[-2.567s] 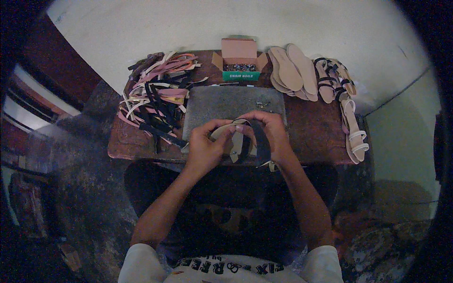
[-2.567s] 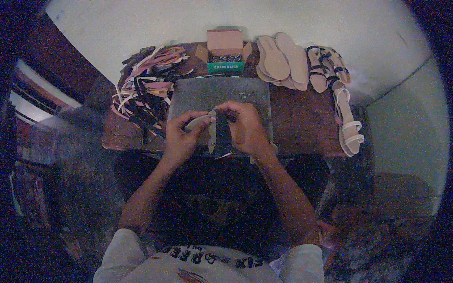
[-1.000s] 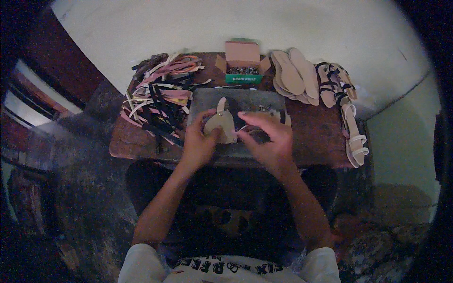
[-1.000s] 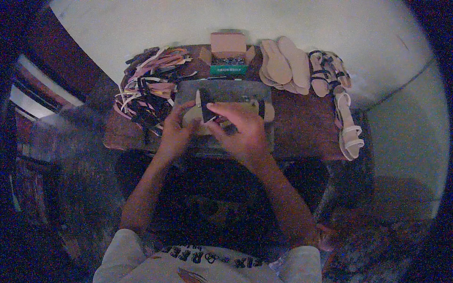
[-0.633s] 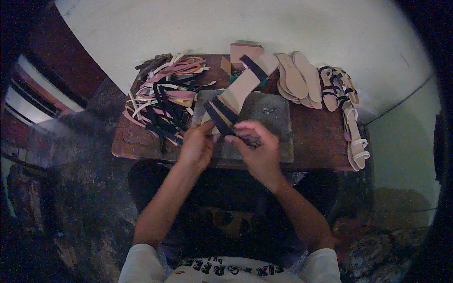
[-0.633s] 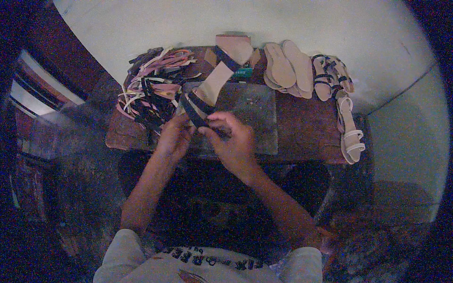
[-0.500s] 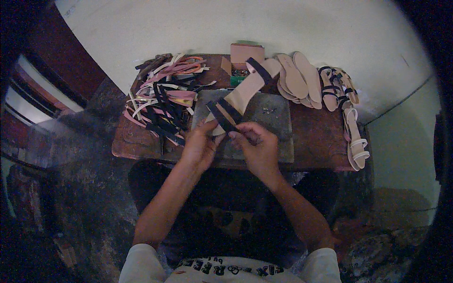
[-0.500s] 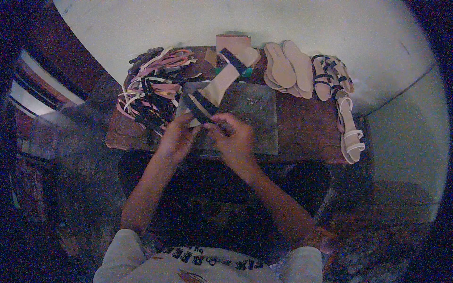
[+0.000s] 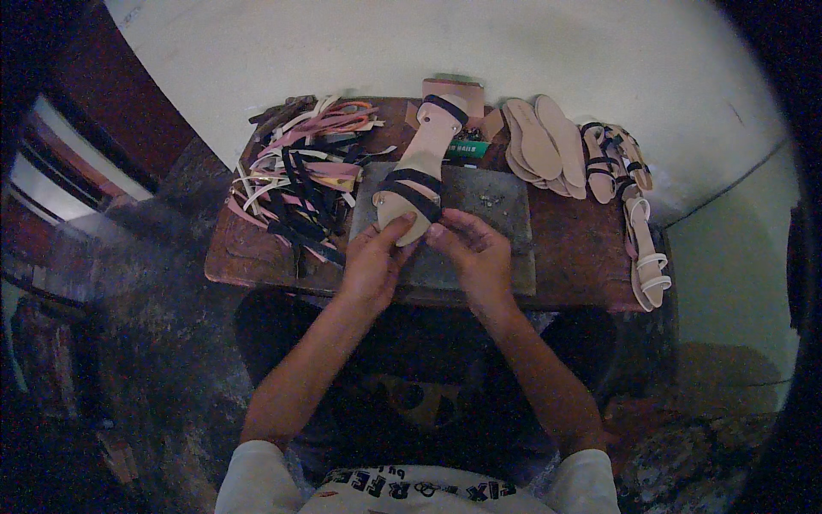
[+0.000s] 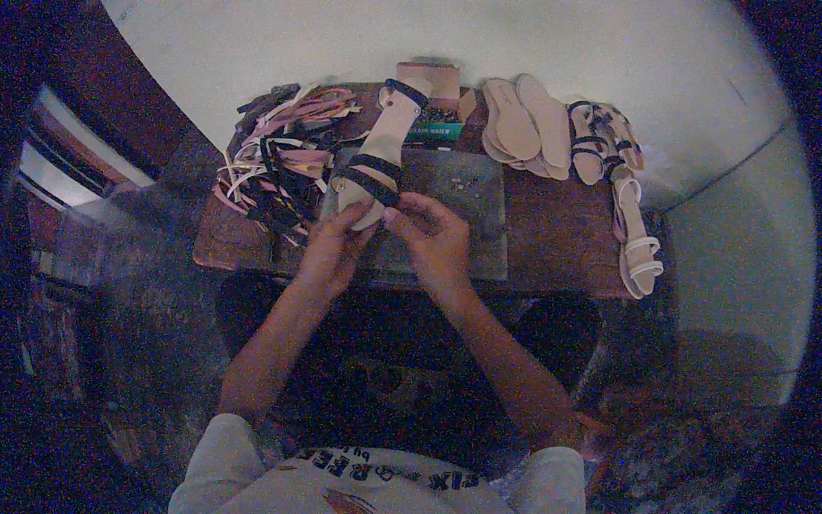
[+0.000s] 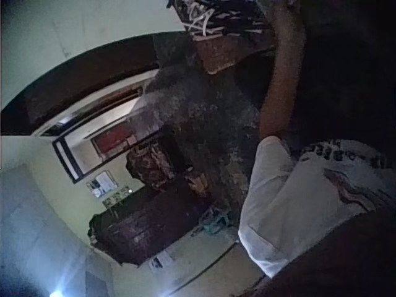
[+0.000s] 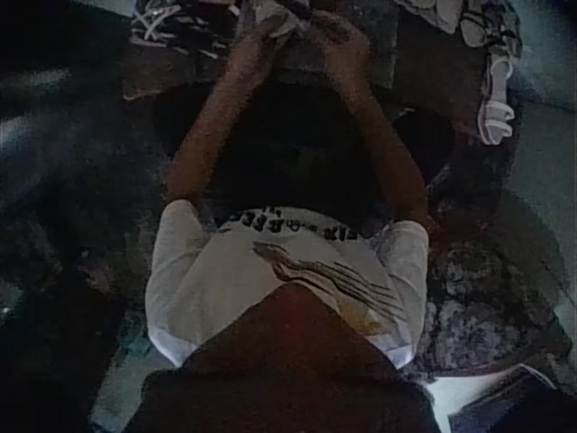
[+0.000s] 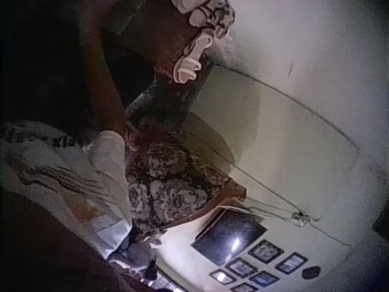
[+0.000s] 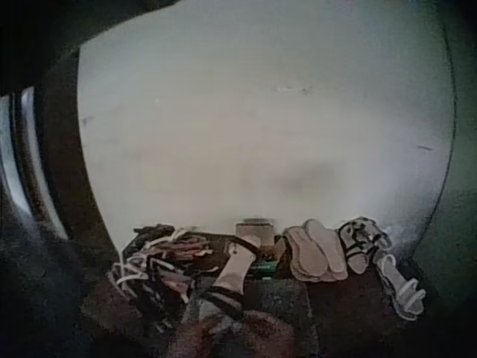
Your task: The person assembles a sandal by attaching black straps to a beige sole. They position the straps across the sole and secure them using small metal fasteners, handling the components by hand.
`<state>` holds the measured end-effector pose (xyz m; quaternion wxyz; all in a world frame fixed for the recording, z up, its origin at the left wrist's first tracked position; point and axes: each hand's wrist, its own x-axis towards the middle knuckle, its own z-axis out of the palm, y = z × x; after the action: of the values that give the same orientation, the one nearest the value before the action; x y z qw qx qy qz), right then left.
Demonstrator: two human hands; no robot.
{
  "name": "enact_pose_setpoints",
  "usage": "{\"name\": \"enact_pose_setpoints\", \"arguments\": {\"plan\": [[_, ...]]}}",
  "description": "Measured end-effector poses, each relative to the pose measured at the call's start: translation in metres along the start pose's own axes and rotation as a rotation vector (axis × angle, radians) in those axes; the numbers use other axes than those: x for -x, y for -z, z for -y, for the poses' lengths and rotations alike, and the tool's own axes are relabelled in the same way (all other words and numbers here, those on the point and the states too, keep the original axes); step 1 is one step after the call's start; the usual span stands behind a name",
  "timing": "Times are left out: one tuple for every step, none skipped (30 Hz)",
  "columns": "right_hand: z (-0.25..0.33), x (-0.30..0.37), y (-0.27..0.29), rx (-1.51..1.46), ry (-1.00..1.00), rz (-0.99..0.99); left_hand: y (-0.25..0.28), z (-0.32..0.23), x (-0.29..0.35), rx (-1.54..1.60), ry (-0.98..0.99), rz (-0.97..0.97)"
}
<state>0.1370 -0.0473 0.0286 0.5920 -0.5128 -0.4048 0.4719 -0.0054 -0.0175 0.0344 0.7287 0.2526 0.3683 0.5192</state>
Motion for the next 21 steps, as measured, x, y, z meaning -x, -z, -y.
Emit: {"name": "enact_pose_setpoints", "arguments": {"plan": [[0.001,-0.001,0.000,-0.029,-0.036,-0.002,0.002,0.003,-0.002,-0.010,-0.023,0.002],[0.001,-0.001,0.001,-0.059,-0.072,-0.006,0.001,0.005,-0.002,-0.022,-0.044,0.005],[0.001,-0.001,0.001,-0.014,-0.030,-0.002,0.000,0.007,-0.001,-0.043,-0.053,-0.009],[-0.001,-0.002,0.002,0.030,0.011,0.001,-0.002,0.008,0.002,-0.064,-0.062,-0.023],[-0.003,-0.003,0.003,0.076,0.054,0.004,-0.004,0.009,0.003,-0.085,-0.072,-0.036],[-0.007,-0.005,0.005,0.039,0.038,-0.006,-0.005,0.012,0.002,-0.102,-0.089,-0.045],[-0.014,-0.008,0.008,0.002,0.023,-0.017,-0.004,0.014,0.001,-0.120,-0.107,-0.054],[-0.014,-0.009,0.007,-0.035,0.006,-0.026,-0.004,0.016,0.000,-0.138,-0.125,-0.065],[-0.013,-0.010,0.007,-0.064,-0.006,-0.031,-0.004,0.016,0.000,-0.131,-0.126,-0.056],[-0.010,-0.010,0.006,-0.093,-0.019,-0.035,-0.004,0.016,0.001,-0.125,-0.127,-0.047],[-0.005,-0.009,0.004,-0.122,-0.031,-0.039,-0.004,0.015,0.001,-0.118,-0.129,-0.039],[0.001,-0.007,0.002,-0.119,-0.036,-0.035,-0.003,0.015,0.001,-0.103,-0.111,-0.033],[0.008,-0.005,0.000,-0.116,-0.042,-0.031,-0.002,0.016,0.000,-0.089,-0.093,-0.027],[0.011,-0.004,0.000,-0.113,-0.047,-0.030,-0.003,0.015,0.001,-0.074,-0.075,-0.019],[0.010,-0.004,0.001,-0.121,-0.050,-0.026,-0.004,0.014,0.001,-0.056,-0.058,-0.010],[0.008,-0.005,0.002,-0.129,-0.053,-0.022,-0.006,0.012,0.003,-0.039,-0.042,0.000],[0.008,-0.006,0.003,-0.136,-0.056,-0.019,-0.007,0.010,0.003,-0.021,-0.025,0.010],[0.008,-0.006,0.003,-0.129,-0.050,-0.012,-0.007,0.009,0.002,-0.012,-0.013,0.048],[0.009,-0.006,0.004,-0.122,-0.044,-0.005,-0.005,0.008,0.002,-0.002,-0.001,0.086],[0.010,-0.007,0.004,-0.116,-0.037,0.004,-0.004,0.007,0.001,0.006,0.010,0.123],[0.009,-0.007,0.005,-0.100,-0.027,0.010,-0.004,0.007,0.001,0.006,0.011,0.119]]}}
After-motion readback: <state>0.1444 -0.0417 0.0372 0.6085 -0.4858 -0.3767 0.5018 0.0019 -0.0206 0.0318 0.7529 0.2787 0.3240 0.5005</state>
